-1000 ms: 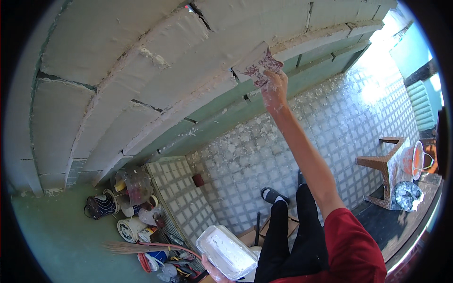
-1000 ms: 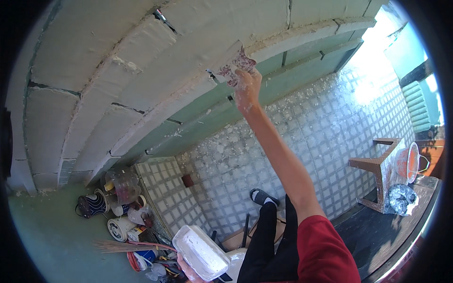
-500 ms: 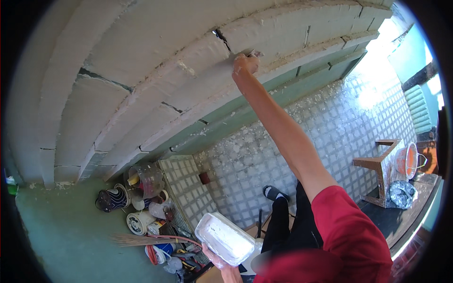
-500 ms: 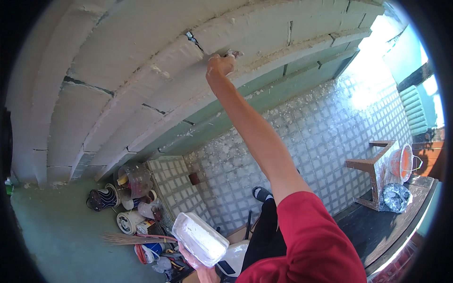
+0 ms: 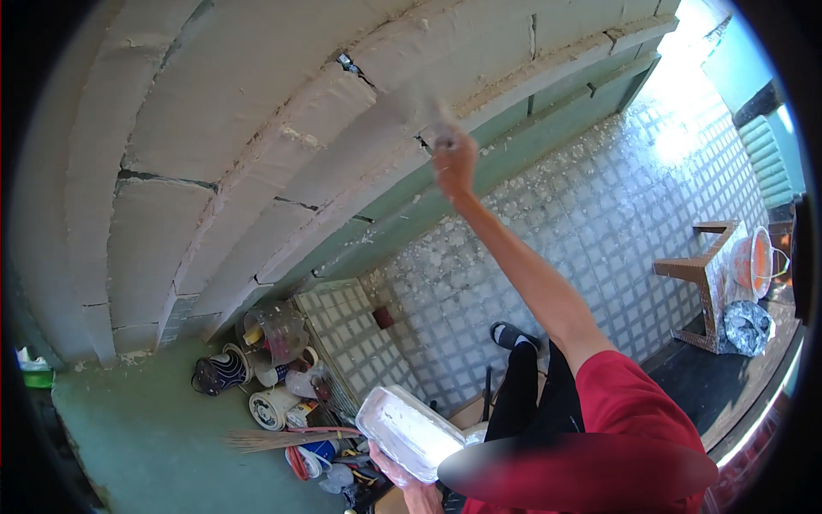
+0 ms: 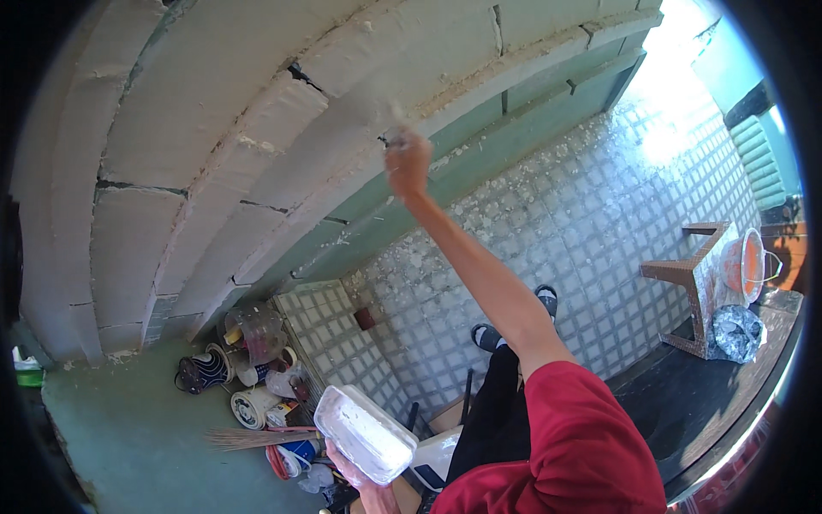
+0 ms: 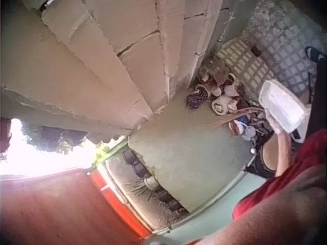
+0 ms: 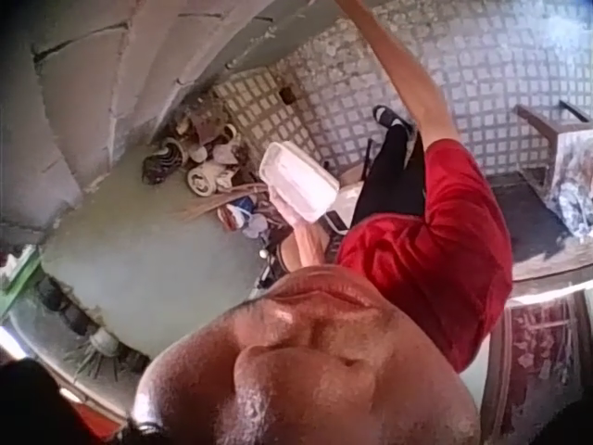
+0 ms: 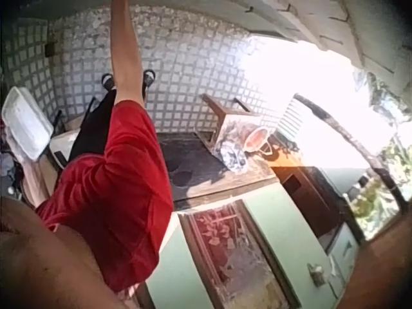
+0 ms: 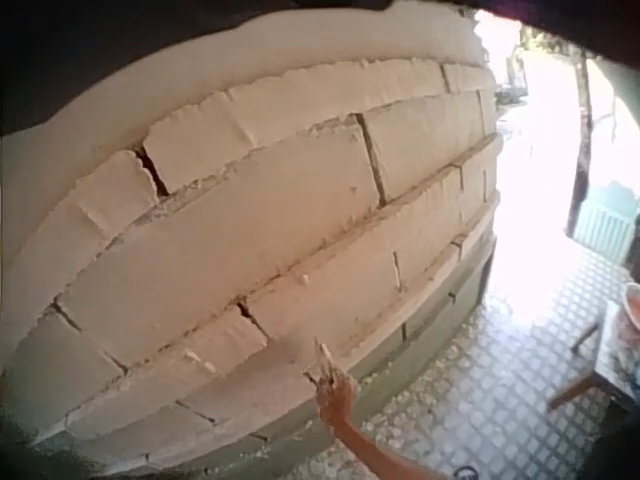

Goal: Applying plaster or filler to gaps between blocks in a wall using a putty knife.

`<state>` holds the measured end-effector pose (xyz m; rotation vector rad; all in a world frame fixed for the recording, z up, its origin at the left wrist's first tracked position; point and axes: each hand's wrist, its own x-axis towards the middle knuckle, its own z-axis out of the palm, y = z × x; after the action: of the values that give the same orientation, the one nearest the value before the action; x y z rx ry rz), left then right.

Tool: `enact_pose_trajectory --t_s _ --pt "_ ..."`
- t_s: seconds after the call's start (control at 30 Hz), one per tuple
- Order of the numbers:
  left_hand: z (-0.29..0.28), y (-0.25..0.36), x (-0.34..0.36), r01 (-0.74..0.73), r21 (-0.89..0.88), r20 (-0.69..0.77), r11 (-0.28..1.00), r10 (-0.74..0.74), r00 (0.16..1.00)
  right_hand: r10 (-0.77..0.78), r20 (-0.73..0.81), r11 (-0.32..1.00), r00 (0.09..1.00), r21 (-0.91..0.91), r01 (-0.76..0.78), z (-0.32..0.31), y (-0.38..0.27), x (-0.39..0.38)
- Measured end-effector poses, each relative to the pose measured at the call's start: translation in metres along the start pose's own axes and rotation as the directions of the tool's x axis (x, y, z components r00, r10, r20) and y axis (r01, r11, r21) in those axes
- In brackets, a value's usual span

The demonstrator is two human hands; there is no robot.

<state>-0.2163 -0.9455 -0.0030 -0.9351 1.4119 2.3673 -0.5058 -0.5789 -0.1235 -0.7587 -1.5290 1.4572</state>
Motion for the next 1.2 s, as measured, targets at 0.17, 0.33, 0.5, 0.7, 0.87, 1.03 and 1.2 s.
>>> enact_pose_trajectory --t_s 0.17,0.33,0.5,0.7,0.87,1.03,1.2 --pt "0.003 -0.008 -0.006 0.02 -0.015 -0.058 1.0 -0.021 0.998 -0.559 -0.238 0.822 0.794 -0.289 0.492 -0.005 0.002 0.057" --pt "-0.002 -0.019 0.0 0.063 0.069 -0.094 0.996 -0.056 0.994 -0.354 0.148 0.929 0.923 -0.056 0.366 0.024 0.032 0.021" --pt "-0.01 -0.02 0.006 0.061 0.08 -0.113 0.995 -0.052 0.992 -0.518 0.243 0.855 0.82 0.146 0.497 0.018 0.034 -0.019" --pt "-0.022 -0.024 0.006 0.07 0.066 -0.127 0.995 -0.061 0.99 -0.223 -0.138 0.974 0.965 -0.072 0.215 -0.004 0.078 0.064" --pt "-0.025 -0.039 0.011 0.089 0.06 -0.128 0.994 -0.081 0.989 -0.372 -0.065 0.913 0.926 -0.205 0.352 0.046 0.067 0.009" --pt "-0.03 -0.042 0.006 0.094 0.068 -0.12 0.993 -0.085 0.989 -0.212 0.263 0.977 0.941 0.094 0.194 0.038 0.063 -0.019" --pt "-0.043 -0.048 -0.003 0.106 0.031 -0.187 0.994 -0.098 0.977 -0.193 -0.037 0.962 0.98 -0.202 0.182 -0.012 0.047 0.036"
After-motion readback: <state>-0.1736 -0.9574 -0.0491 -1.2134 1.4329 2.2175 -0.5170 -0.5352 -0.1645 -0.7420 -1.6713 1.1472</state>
